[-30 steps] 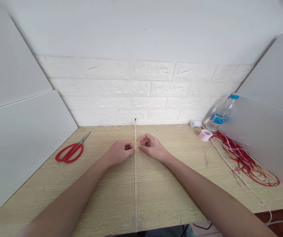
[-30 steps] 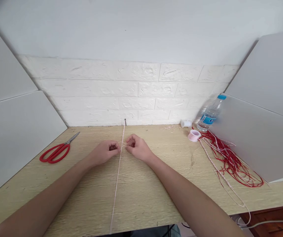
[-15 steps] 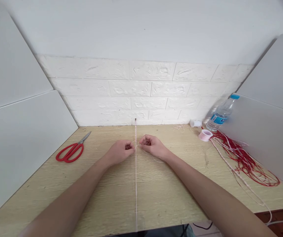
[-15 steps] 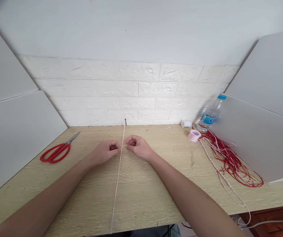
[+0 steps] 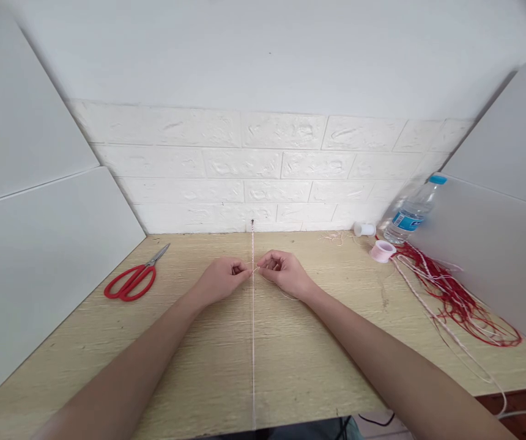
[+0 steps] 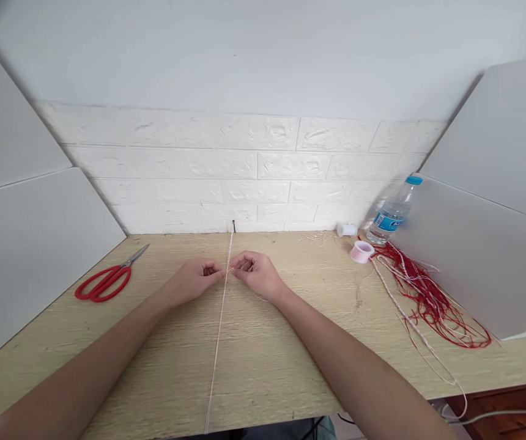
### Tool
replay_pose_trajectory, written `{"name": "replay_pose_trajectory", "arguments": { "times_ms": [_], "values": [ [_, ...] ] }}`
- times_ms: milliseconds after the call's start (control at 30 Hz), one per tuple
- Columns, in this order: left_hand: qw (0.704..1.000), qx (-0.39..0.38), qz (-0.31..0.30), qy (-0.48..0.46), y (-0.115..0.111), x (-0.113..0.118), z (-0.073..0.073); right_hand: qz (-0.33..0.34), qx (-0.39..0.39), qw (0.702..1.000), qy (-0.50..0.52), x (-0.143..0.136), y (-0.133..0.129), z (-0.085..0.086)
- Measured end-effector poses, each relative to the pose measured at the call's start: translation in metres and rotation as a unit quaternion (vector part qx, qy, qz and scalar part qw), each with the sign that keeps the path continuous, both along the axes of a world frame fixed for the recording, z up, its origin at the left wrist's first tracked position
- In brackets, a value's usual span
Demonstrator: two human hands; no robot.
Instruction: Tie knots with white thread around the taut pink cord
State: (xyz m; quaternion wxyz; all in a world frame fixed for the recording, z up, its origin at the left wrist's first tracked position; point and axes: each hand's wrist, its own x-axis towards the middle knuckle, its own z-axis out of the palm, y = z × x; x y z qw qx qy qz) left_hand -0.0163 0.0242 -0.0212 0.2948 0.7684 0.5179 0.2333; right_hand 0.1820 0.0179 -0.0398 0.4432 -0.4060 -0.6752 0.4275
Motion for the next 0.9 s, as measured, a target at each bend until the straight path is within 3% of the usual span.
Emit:
{"name": "replay_pose_trajectory", "arguments": {
  "times_ms": [533, 900],
  "values": [
    [0.996, -0.058, -0.056, -0.028, -0.002, -0.006, 0.012, -0.009, 0.032, 0.999, -0.011, -0.001, -0.001, 0.0],
    [0.999, -0.039, -0.024, -0.026, -0.004, -0.001, 0.009, 0.0, 0.011, 1.0, 0.01, -0.003, -0.003, 0.0]
  ]
}}
